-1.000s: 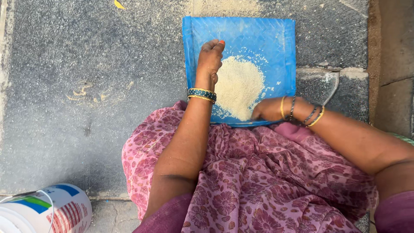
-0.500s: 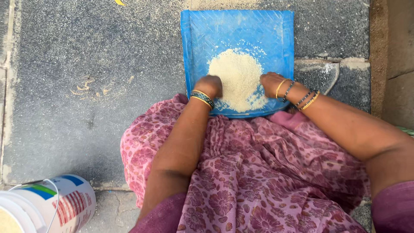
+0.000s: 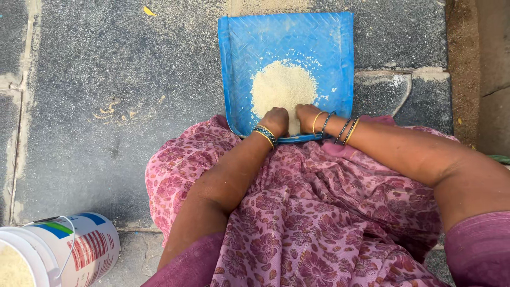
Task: The person sits on the ground and winnows white grains in a blue tray by shaking and tossing them to separate chaff. They also pick out debris by hand and spread the grains evenly in the tray.
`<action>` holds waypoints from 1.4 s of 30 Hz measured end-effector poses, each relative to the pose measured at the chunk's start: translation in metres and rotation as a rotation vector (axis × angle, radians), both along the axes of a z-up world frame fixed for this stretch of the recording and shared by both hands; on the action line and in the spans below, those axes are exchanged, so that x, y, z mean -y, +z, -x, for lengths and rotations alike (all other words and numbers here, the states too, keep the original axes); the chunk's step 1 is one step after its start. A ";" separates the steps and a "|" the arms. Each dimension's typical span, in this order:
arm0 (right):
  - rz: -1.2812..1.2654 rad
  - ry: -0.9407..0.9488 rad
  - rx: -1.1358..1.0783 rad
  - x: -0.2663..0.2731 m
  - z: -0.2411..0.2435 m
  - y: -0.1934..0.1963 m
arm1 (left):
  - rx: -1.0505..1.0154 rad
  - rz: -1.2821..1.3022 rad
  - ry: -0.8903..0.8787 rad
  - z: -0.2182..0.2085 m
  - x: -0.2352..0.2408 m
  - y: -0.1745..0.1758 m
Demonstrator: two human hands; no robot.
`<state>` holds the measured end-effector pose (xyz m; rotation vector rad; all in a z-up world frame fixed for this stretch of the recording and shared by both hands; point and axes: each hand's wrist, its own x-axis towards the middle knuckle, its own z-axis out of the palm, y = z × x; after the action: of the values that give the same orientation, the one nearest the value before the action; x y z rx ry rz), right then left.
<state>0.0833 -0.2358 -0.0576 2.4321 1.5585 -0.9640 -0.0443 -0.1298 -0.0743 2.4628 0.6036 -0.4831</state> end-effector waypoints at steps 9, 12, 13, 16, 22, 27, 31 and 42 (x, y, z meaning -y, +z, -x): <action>-0.111 -0.207 -0.110 -0.002 -0.006 -0.035 | -0.018 0.100 0.241 -0.017 -0.003 -0.030; -0.182 -0.472 -0.374 0.000 -0.013 -0.053 | -0.124 0.169 0.149 -0.017 -0.020 -0.024; -0.205 -0.439 -0.371 0.001 -0.016 -0.058 | -0.173 0.188 0.096 -0.019 -0.025 -0.021; -0.300 -0.399 -0.366 -0.007 -0.033 -0.067 | -0.116 -0.013 -0.066 -0.028 -0.041 -0.015; -0.563 -0.578 -0.599 -0.041 -0.053 -0.037 | 0.218 0.380 0.360 -0.036 -0.077 0.000; -0.615 -0.416 -0.290 -0.054 -0.050 -0.002 | 0.382 0.691 0.636 -0.039 -0.084 0.016; -0.593 -0.415 -0.301 -0.058 -0.047 0.013 | 0.372 0.529 0.602 -0.038 -0.085 0.027; -0.593 -0.308 -0.208 -0.059 -0.035 0.044 | 0.412 0.375 0.531 -0.030 -0.079 0.059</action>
<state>0.1184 -0.1772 -0.0141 3.1395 1.7744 -0.9213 -0.0146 -0.0503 -0.0150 1.8672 0.8580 0.1157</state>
